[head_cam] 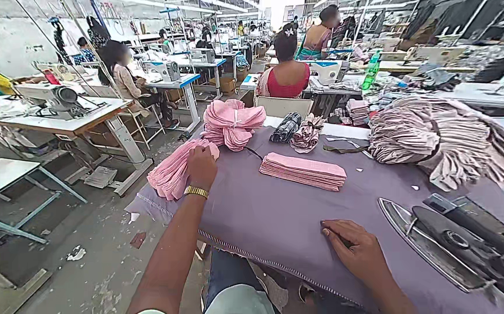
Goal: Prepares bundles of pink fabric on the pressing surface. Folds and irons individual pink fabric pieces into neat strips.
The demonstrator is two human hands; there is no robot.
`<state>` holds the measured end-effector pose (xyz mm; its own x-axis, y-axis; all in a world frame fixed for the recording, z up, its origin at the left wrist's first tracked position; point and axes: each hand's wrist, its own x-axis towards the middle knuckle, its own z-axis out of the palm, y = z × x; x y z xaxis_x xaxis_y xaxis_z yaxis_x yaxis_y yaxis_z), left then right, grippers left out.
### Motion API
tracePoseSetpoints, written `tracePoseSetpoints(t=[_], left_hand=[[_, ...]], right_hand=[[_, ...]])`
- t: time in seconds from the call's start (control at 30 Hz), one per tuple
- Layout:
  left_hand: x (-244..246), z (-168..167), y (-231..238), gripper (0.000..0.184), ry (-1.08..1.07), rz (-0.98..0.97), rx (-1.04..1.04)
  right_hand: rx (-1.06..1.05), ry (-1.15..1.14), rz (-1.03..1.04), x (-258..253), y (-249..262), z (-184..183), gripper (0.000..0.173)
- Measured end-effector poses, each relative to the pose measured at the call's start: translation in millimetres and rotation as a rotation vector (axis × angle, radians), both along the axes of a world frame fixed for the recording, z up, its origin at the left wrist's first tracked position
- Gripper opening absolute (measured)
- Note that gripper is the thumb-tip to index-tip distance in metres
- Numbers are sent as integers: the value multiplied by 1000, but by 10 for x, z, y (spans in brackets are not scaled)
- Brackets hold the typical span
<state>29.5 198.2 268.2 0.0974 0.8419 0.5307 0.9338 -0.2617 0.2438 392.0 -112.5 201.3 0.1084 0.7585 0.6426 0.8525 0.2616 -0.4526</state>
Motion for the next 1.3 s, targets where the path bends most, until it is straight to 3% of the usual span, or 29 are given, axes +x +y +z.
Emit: tracePoseSetpoints(t=[0.23,0.5,0.6,0.7,0.8,0.87,0.97,1.03,1.07,1.13,1.2,1.3], left_hand=[[-94,-109,-99,35,-1,53,181],[-89,-176,-60,31,91,131,153],[-95,-178,-95,25,76,77,210],[-25,-156,-299,28,7,-49,325],[209,-149,-944,31,-70,-229,382],[473,-247,-1533,24,-123,-393,457],[897,-393,-2455,20,-283,-685,378],[1060,-454,-2875,23,-442,-892,197],[1073,-487,-2961,27,-512,-985,98],[978,-544,-2918,30,-651,-1139,-54],[778,-633,-2715,23,-799,-1271,-109],[401,-1032,-2360,16,-740,-1261,-176]], right_hand=[[57,-102,-103,-92,-77,-86,29],[104,-178,-177,-100,-73,-127,29],[117,-190,-208,-107,-76,-121,29],[155,-191,-235,-117,-92,-104,28],[197,-95,-214,-188,-110,-59,24],[181,160,-61,-399,-144,45,21],[52,667,302,-913,-263,175,38],[42,851,280,-1180,-317,192,16],[60,917,272,-1235,-334,187,11],[101,955,185,-1240,-347,231,18],[84,936,64,-1140,-369,317,20],[52,1048,-75,-882,-307,486,13]])
